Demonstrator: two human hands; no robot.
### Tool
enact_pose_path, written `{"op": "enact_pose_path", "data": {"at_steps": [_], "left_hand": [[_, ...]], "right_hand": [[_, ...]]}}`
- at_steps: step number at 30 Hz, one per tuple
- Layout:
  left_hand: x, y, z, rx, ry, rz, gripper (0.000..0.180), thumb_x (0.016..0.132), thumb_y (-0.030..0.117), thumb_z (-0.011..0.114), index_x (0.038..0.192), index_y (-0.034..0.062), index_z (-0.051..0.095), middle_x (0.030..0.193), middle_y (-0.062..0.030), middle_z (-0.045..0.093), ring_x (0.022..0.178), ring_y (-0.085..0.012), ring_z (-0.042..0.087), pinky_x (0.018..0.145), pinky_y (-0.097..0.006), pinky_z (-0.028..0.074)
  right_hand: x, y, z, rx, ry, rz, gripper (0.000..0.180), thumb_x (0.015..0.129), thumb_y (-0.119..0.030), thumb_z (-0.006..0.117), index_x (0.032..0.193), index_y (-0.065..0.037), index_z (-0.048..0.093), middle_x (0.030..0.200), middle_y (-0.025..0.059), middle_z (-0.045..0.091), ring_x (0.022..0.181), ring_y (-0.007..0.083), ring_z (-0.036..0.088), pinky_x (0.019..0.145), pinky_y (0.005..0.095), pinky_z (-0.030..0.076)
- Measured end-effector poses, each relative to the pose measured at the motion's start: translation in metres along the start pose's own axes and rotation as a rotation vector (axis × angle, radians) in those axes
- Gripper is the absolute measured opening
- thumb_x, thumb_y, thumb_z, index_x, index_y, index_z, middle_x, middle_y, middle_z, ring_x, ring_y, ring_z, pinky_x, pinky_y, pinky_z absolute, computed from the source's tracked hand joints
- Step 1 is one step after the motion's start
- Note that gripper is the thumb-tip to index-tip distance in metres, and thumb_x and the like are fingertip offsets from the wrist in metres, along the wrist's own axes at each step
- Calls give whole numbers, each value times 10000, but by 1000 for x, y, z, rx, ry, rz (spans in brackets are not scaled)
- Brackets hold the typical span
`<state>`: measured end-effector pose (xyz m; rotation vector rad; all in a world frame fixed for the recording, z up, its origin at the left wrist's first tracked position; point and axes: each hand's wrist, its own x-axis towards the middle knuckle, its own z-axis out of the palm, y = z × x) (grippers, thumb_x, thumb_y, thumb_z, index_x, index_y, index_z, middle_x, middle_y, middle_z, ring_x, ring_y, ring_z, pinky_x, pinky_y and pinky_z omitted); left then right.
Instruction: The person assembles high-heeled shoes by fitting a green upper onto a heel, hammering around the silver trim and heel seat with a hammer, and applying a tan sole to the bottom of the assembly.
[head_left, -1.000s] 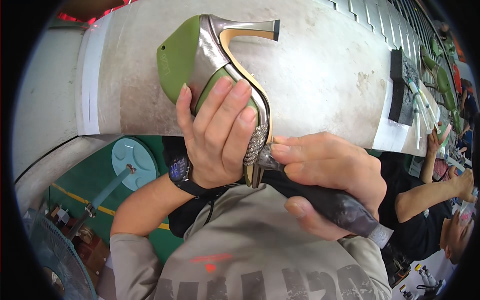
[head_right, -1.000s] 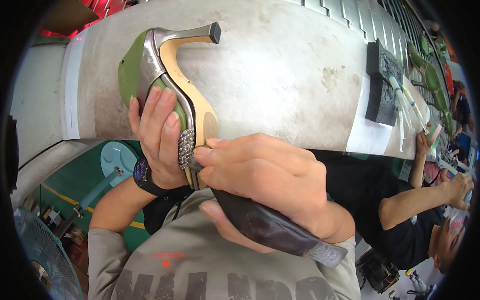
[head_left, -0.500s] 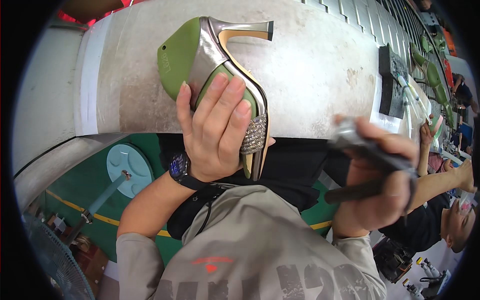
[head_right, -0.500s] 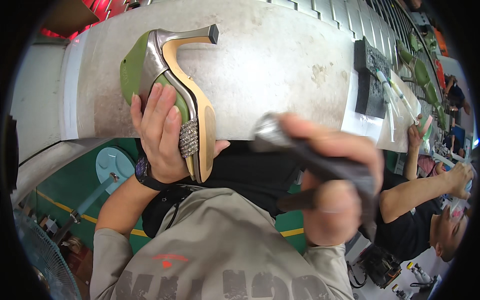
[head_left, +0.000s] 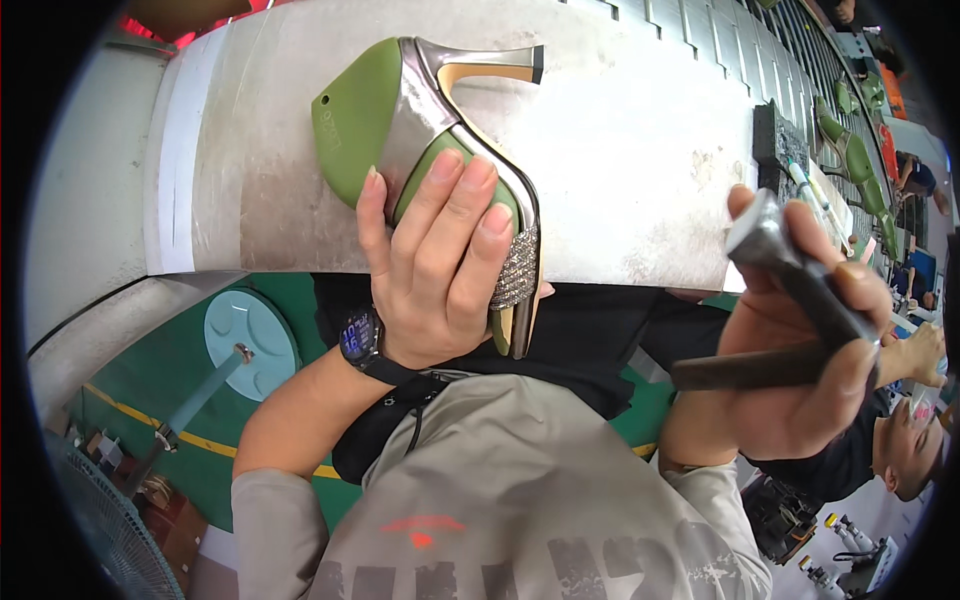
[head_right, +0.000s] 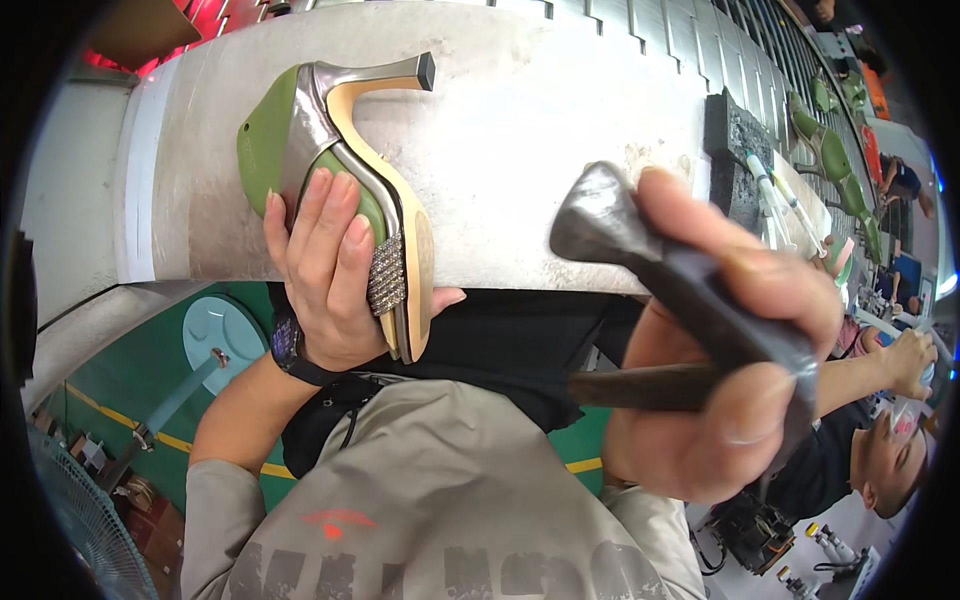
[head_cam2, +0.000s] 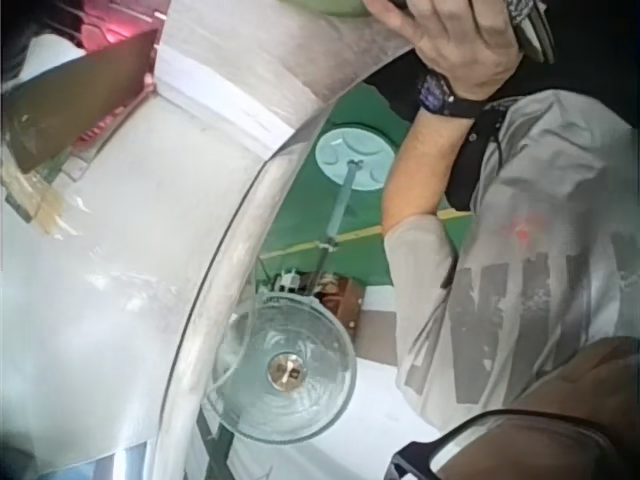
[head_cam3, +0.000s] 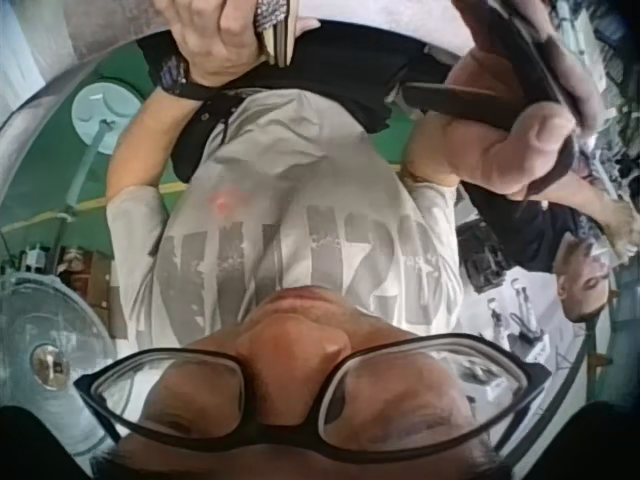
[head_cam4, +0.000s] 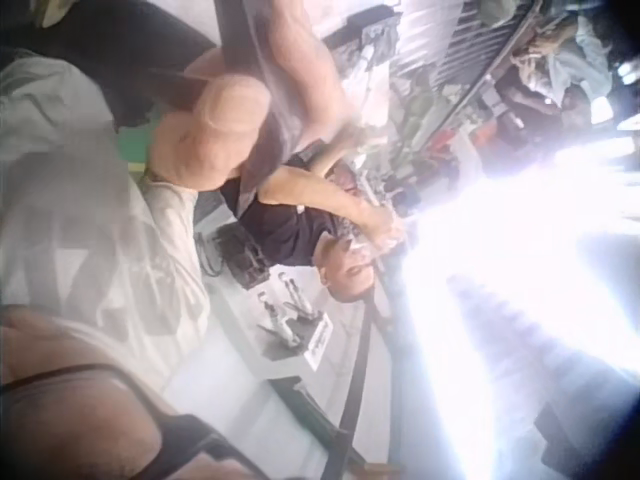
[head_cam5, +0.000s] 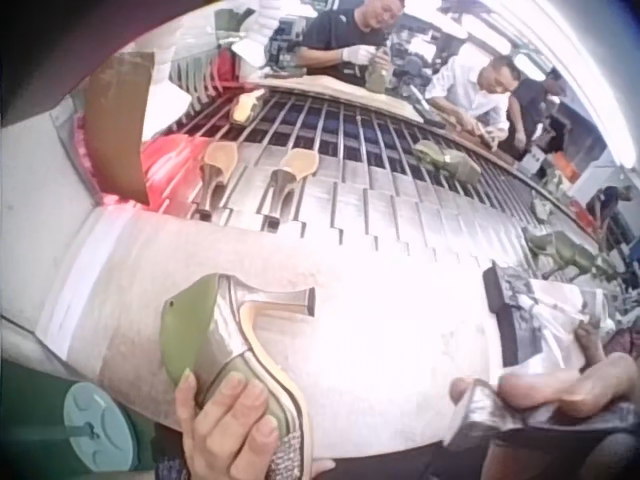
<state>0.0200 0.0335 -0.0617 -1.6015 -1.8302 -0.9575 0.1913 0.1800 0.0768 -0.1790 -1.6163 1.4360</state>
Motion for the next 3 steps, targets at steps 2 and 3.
{"op": "enact_pose_path", "data": {"at_steps": [2, 3], "left_hand": [[1, 2, 2, -10, 43, -53, 769, 1010, 580, 619, 1531, 69, 378, 1499, -200, 535, 1399, -401, 542, 1243, -659, 226], [1, 2, 3, -22, 90, -101, 623, 1074, 538, 538, 1500, 99, 420, 1493, -153, 569, 1389, -364, 561, 1255, -660, 213]], "right_hand": [[1, 0, 10, -457, -492, 419, 543, 956, -337, 704, 1321, 43, 574, 1349, 363, 635, 1131, 407, 717, 1101, 576, 512], [0, 0, 10, -462, -487, 426, 543, 956, -337, 704, 1321, 43, 574, 1349, 363, 635, 1131, 407, 717, 1101, 576, 512]]}}
